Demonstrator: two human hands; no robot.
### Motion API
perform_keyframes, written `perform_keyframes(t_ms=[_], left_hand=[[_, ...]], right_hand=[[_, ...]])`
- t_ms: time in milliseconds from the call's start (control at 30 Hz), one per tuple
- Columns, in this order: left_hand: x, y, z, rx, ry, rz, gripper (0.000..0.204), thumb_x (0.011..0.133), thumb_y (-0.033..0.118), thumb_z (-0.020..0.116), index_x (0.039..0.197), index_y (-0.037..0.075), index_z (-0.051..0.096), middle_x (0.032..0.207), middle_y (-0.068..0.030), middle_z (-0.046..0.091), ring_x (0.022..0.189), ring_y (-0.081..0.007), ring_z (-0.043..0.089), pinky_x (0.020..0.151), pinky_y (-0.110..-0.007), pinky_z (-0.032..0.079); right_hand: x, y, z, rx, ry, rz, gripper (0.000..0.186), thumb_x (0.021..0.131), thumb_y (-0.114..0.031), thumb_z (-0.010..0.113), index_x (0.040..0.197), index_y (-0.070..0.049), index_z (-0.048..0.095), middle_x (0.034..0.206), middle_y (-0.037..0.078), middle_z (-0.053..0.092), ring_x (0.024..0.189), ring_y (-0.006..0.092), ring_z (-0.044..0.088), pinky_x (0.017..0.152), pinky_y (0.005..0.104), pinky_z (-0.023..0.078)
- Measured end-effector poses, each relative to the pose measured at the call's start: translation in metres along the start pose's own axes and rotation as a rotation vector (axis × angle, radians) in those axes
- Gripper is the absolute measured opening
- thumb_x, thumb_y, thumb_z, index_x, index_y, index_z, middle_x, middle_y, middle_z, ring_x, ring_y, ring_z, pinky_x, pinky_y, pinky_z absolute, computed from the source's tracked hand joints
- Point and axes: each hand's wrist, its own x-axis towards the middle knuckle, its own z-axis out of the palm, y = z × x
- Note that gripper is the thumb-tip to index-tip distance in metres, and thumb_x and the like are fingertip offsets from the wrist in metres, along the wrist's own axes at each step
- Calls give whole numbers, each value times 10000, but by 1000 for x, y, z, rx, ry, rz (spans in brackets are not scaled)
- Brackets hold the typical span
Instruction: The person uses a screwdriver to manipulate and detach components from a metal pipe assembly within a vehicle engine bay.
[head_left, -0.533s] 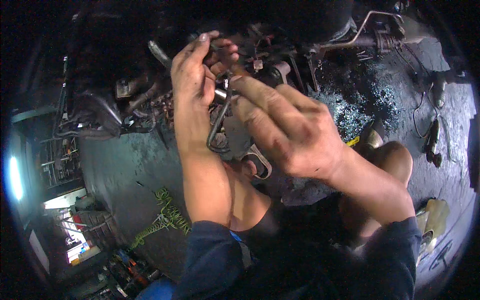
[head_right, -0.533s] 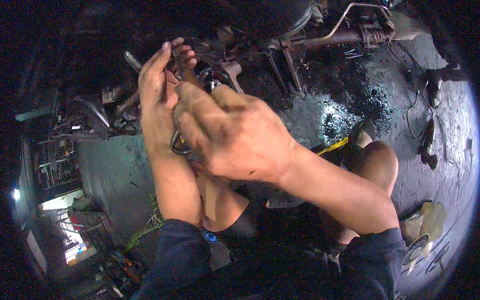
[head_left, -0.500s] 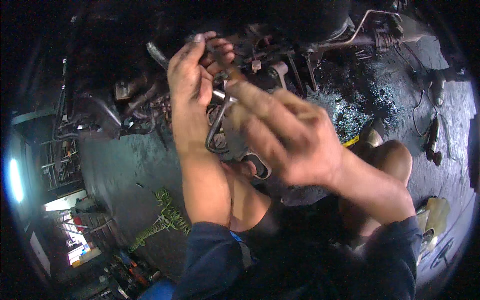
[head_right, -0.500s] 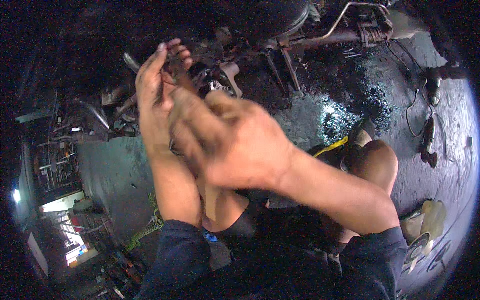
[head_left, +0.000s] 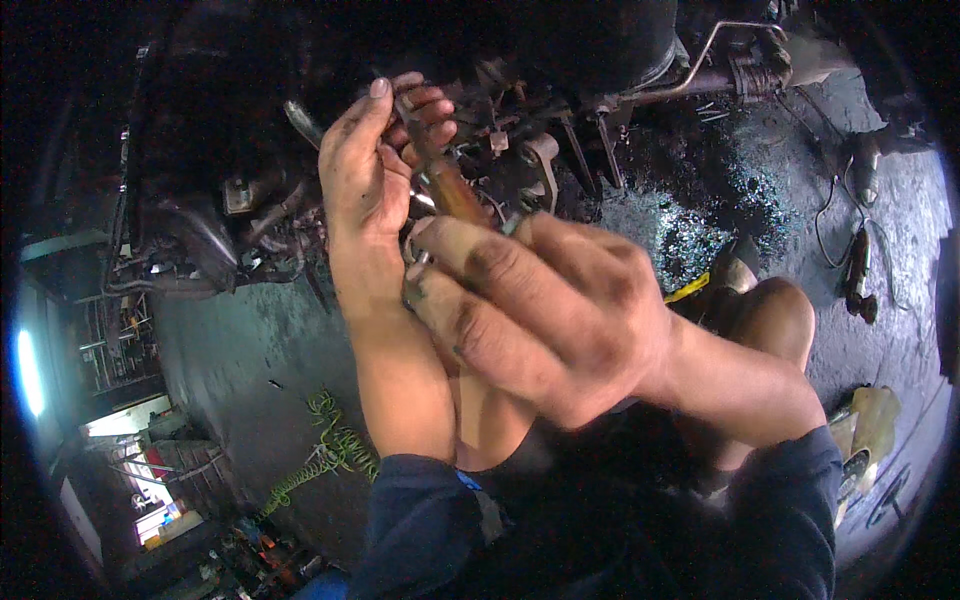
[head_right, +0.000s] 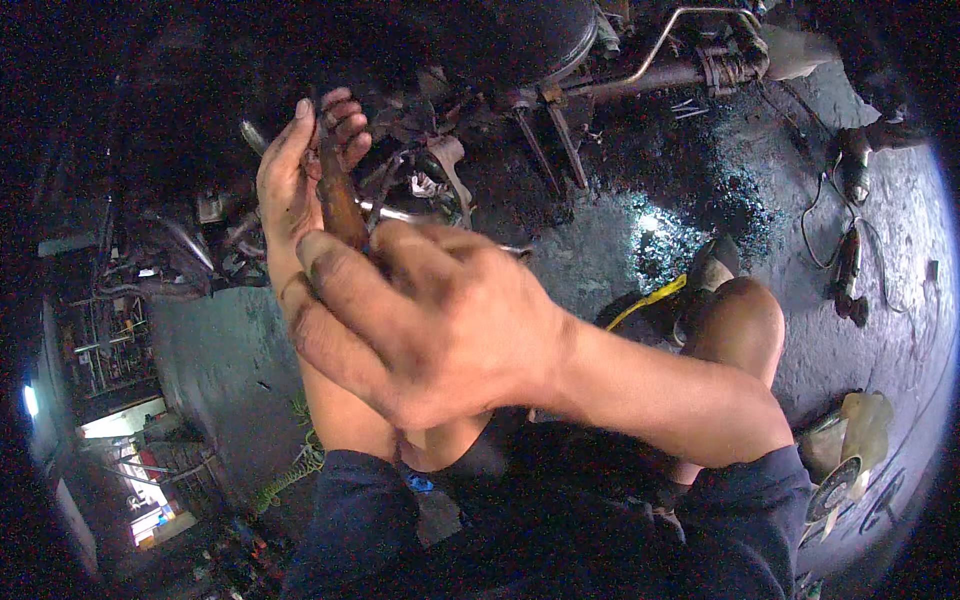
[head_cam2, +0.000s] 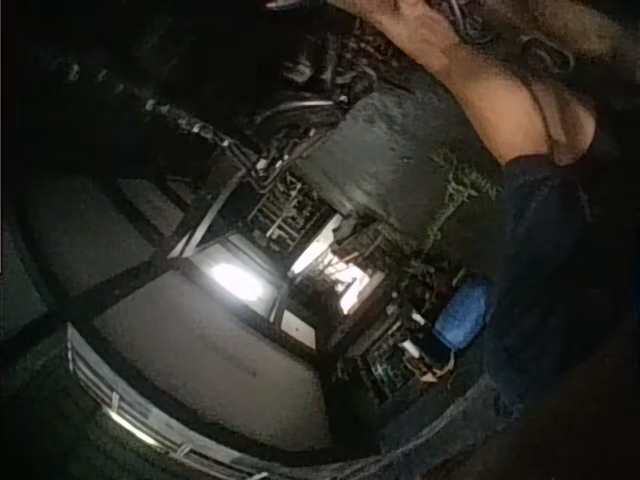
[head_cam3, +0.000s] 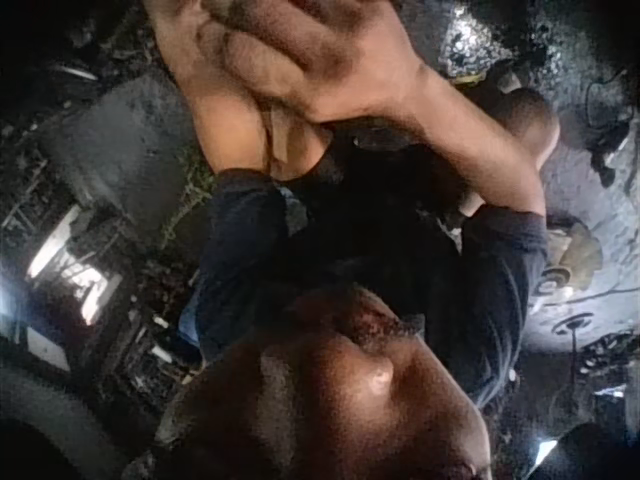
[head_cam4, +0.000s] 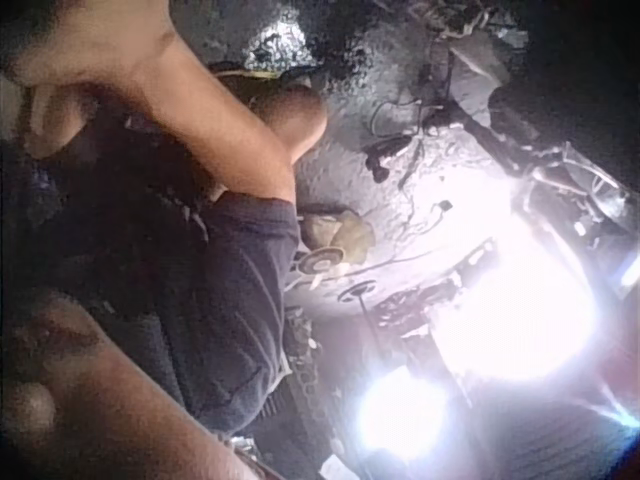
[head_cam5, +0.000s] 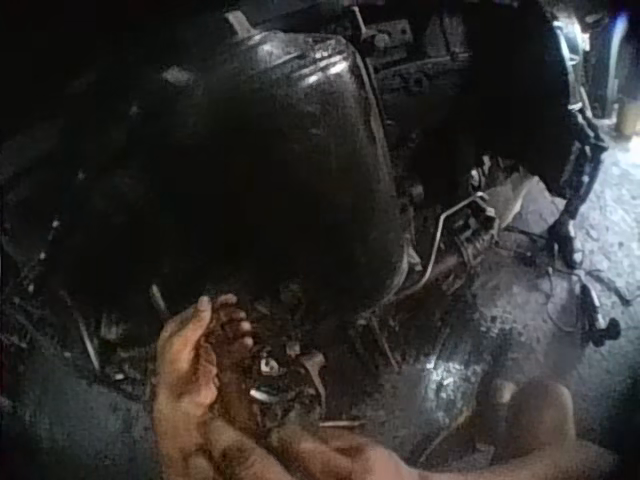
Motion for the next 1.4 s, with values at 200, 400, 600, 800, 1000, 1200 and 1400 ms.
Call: perform_keyframes(t_ms=[200,400,600,800,1000,1200,1400], left_hand=[[0,0,-1,-24,-27,1,333,1001,218,617,1138,-85,605,993,-214,697,873,-289,723,778,-403,629],[-1,1,2,-27,-23,-9,352,1003,226,610,1153,-92,599,1000,-212,695,887,-295,719,797,-419,622],[-3,2,5,-10,37,1,363,996,247,626,1146,-83,605,989,-207,692,871,-290,714,791,-410,615],[-2,-1,5,-56,28,-7,341,994,244,626,1113,-76,624,952,-189,700,862,-280,715,760,-384,613],[-1,-4,-1,-66,99,6,314,980,229,638,1070,-71,636,926,-177,704,805,-267,716,716,-373,612],[-4,-4,-4,-49,98,2,308,981,232,642,1066,-63,643,923,-176,704,795,-272,714,705,-374,616],[-8,1,1,-33,58,-18,303,982,233,643,1045,-63,658,919,-173,709,804,-259,710,734,-374,615]], right_hand=[[2,-4,1,93,33,51,433,647,-164,718,1031,30,670,1115,200,672,667,234,647,537,317,548],[4,-2,6,-14,44,45,374,660,-184,692,990,-8,678,1064,158,677,681,199,631,553,294,542],[2,7,11,-5,61,67,381,683,-223,665,1015,-38,664,1090,124,657,717,192,625,561,287,535],[4,13,4,25,55,43,391,682,-209,673,1021,-15,647,1129,154,656,714,211,636,573,315,544],[3,18,8,15,23,74,356,678,-202,684,983,-19,662,1107,155,662,699,200,629,564,303,545],[3,16,6,21,9,-6,326,692,-122,687,975,39,681,1037,195,697,649,183,637,519,276,534],[0,13,10,38,-6,11,373,704,-158,710,1025,28,678,1060,193,691,685,198,658,548,287,551]])
